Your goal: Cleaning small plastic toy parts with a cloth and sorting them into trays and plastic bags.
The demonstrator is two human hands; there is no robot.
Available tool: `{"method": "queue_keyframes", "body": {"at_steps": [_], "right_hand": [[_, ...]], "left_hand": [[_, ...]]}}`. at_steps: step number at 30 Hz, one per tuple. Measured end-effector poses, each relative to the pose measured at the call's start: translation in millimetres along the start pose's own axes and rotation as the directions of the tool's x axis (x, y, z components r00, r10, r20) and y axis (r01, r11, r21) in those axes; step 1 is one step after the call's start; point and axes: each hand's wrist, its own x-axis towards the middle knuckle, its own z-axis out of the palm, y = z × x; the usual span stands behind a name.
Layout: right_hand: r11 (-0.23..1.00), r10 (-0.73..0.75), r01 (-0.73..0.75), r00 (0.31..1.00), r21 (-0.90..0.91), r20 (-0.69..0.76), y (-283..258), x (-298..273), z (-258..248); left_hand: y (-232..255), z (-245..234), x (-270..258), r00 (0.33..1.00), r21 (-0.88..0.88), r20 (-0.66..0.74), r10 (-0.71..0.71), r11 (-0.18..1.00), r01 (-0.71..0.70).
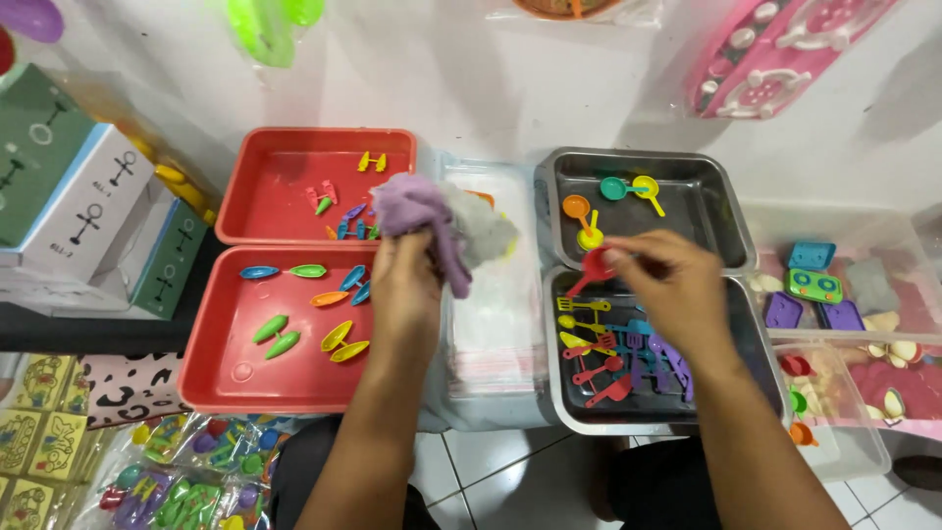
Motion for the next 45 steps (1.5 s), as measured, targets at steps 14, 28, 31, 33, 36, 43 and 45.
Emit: {"method": "queue_keyframes", "body": {"at_steps": [14, 28, 31, 33, 36, 43, 45], "right_hand": [[0.95, 0.002, 0.086, 0.959, -0.299, 0.284, -35.8, 48.6, 65.5], [0.845, 0.371, -0.087, 0.807, -0.528, 0.459, -5.8, -7.5, -29.7], [0.849, 0.294, 0.01, 0.822, -0.528, 0.489, 18.0, -12.0, -9.4], [0.786, 0.275, 0.106, 0.822, -0.609, 0.499, 33.1, -11.8, 1.4], [0.809, 0.259, 0.071, 0.848, -0.583, 0.462, 34.5, -9.7, -14.1], [0.808, 0.297, 0.003, 0.862, -0.589, 0.412, 33.9, -17.3, -65.4], [0.801, 0.38, -0.07, 0.827, -0.595, 0.414, 33.0, -18.8, -68.4]], "left_hand": [[25.3, 2.3, -3.8, 0.976, -0.081, -0.211, -0.043, 0.996, 0.026], [11.8, 34.5, -4.0, 0.893, 0.021, -0.435, -0.114, 0.99, 0.137], [5.7, 37.9, -6.7, 0.905, 0.073, -0.412, -0.108, 0.986, 0.151], [1.6, 40.9, -6.6, 0.907, 0.083, -0.412, -0.093, 0.987, 0.139], [-3.0, 45.8, -1.6, 0.904, 0.065, -0.42, -0.08, 0.991, 0.118], [-9.3, 42.3, -2.2, 0.901, 0.098, -0.431, -0.036, 0.991, 0.087], [-15.0, 34.5, -4.8, 0.945, 0.089, -0.326, 0.018, 0.996, 0.012]]}}
